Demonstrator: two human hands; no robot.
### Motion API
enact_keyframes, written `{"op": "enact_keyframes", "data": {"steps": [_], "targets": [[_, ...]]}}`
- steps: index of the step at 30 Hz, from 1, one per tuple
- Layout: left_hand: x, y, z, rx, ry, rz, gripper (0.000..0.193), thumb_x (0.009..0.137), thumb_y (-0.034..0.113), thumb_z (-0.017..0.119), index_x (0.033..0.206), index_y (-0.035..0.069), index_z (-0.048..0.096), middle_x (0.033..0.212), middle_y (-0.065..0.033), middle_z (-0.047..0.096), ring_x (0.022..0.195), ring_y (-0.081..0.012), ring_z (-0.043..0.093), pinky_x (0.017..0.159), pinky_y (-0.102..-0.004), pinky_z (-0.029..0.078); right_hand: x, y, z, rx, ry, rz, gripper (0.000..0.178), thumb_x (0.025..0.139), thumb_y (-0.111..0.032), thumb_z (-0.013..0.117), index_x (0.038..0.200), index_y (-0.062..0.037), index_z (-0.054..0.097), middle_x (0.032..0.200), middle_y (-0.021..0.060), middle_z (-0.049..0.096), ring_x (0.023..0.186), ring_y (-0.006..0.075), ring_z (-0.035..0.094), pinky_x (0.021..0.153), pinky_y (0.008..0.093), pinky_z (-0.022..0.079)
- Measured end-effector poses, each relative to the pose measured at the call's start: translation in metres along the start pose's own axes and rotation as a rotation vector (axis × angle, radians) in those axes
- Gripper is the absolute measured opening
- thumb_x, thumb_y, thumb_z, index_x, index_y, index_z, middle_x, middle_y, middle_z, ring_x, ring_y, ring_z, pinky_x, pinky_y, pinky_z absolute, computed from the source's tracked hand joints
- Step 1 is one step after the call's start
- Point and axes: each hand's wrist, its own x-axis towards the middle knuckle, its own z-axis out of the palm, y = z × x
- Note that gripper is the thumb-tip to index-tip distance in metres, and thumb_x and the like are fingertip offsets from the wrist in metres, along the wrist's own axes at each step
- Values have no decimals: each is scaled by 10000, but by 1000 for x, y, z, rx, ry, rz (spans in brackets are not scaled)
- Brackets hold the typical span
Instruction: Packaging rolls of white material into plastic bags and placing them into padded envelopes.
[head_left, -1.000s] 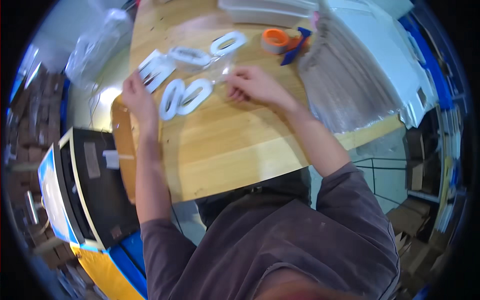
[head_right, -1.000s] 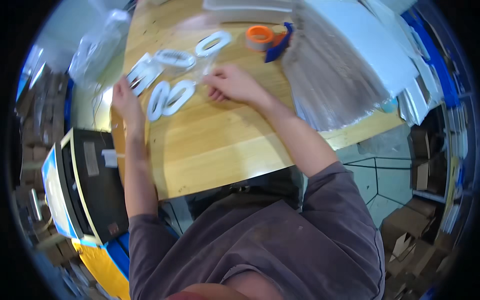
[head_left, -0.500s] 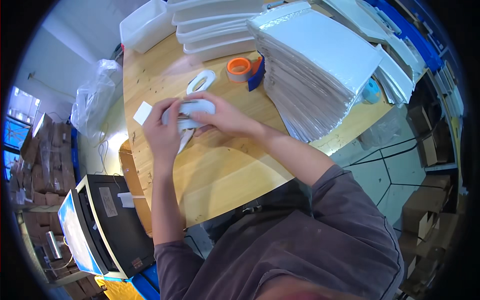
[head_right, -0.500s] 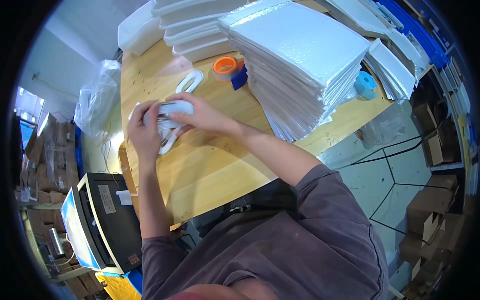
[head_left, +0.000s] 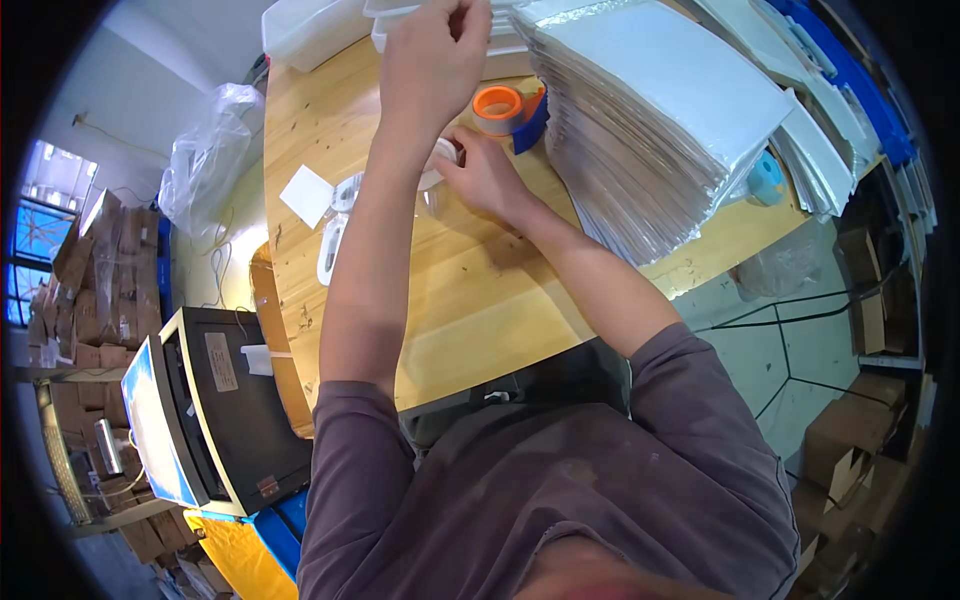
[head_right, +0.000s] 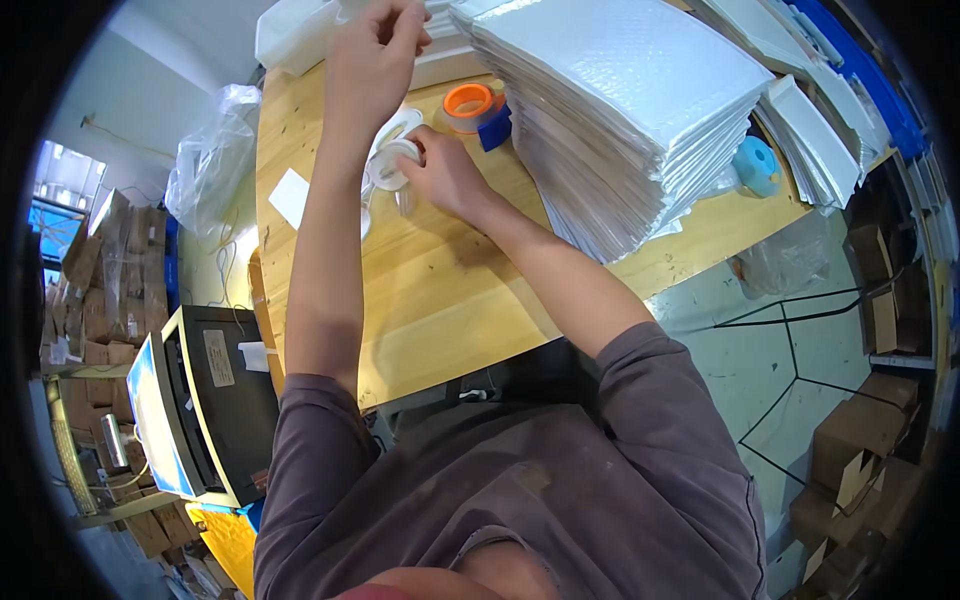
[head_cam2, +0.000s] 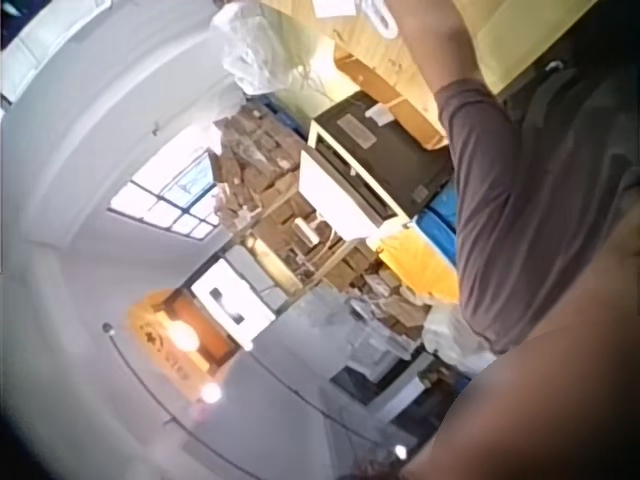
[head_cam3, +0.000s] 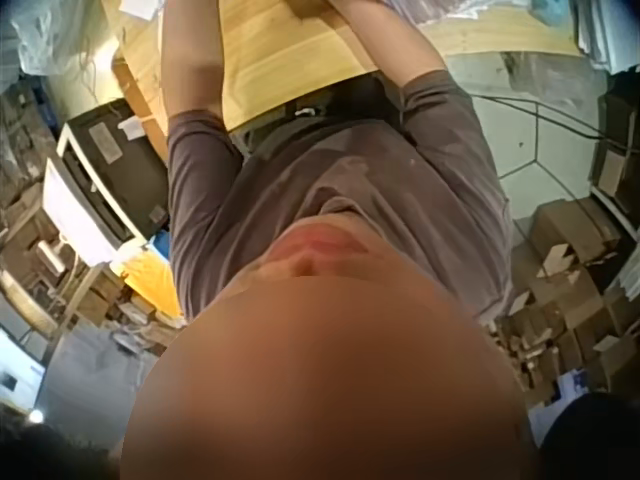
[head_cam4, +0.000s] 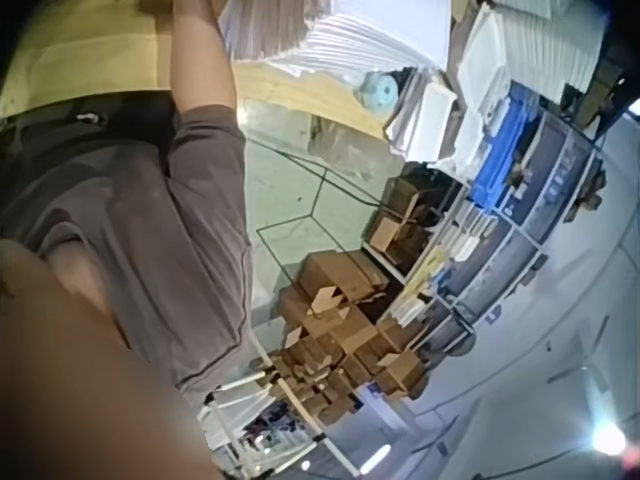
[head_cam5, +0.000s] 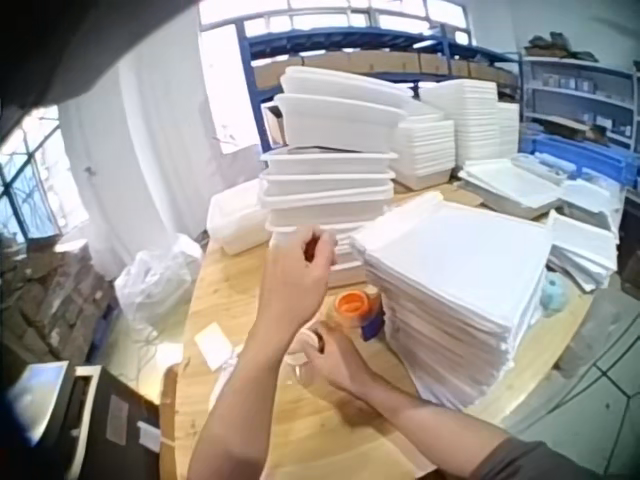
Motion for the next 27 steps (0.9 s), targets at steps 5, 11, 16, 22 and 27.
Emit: {"op": "enact_keyframes", "data": {"steps": [5, 11, 16, 22, 27], "targets": [[-11, 29, 25, -351, 168, 200, 176, 1004, 150, 595, 975, 17, 706, 788, -33, 664, 702, -107, 597, 671, -234, 487, -1, 38, 2, 49, 161, -295, 212, 894, -132, 631, 1035, 20, 589, 706, 142, 640, 585, 354, 600, 578, 443, 490], [-87, -10, 20, -300, 144, 190, 172, 1033, 91, 516, 1040, -19, 648, 846, -71, 637, 730, -126, 560, 696, -235, 481, -43, -66, -60, -521, -468, 252, 397, 958, -395, 580, 898, -23, 703, 762, 103, 692, 655, 334, 622, 651, 459, 506], [-198, -80, -61, -38, -11, -88, 167, 1049, 106, 498, 1061, 1, 627, 825, -52, 596, 728, -116, 528, 698, -233, 448, -163, -107, -191, 434, -944, 6, 200, 953, -189, 733, 1020, -2, 706, 837, 61, 690, 670, 153, 574, 620, 247, 468], [-247, -86, -61, -36, -163, -291, 141, 983, 40, 537, 1043, -18, 651, 830, -70, 620, 706, -146, 538, 683, -255, 450, -150, -57, -329, -623, 475, 164, 288, 984, -256, 653, 1061, 6, 747, 864, 22, 679, 716, 117, 541, 665, 248, 438], [-232, -53, -21, -142, -397, -158, 143, 925, -29, 584, 1045, -18, 660, 850, -79, 630, 696, -162, 545, 684, -266, 453, -115, 23, -356, -967, 405, 373, 317, 978, -268, 631, 947, 22, 757, 821, 95, 700, 670, 264, 575, 676, 366, 482]]}}
